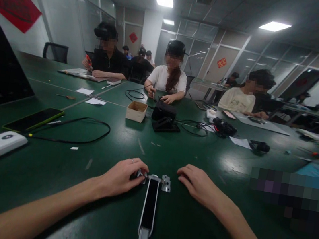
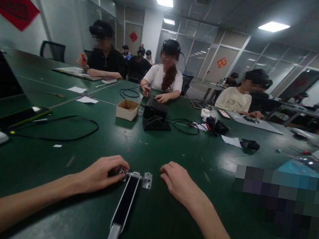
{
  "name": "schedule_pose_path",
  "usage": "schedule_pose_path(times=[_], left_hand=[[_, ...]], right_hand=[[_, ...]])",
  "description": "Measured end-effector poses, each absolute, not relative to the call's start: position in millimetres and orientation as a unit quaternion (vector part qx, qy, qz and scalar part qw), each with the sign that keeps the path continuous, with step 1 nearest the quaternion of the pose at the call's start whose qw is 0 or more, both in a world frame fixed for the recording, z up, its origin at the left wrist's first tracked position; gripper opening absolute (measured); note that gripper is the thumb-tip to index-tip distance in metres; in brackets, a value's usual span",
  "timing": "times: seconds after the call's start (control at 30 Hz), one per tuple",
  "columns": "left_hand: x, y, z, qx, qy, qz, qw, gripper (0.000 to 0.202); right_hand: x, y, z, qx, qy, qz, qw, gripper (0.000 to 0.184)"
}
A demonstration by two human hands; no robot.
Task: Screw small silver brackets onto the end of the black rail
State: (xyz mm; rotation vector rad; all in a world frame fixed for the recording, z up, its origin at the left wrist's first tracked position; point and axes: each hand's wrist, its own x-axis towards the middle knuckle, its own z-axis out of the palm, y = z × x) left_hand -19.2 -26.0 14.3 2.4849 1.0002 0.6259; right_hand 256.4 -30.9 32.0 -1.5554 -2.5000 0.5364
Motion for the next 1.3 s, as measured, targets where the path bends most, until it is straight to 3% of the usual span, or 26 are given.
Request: schedule_pose_path(times=[0.33, 1.3], left_hand=[[-18, -25, 16, 0.888, 0.379, 0.2, 0.163, 0.014], [-22, -21, 11, 0.891, 0.374, 0.198, 0.167, 0.018]], right_hand=[[223, -47, 32, -0.475, -0.84, 0.224, 0.134, 0.012], [228, -41, 22, -0.443, -0.852, 0.21, 0.181, 0.015]])
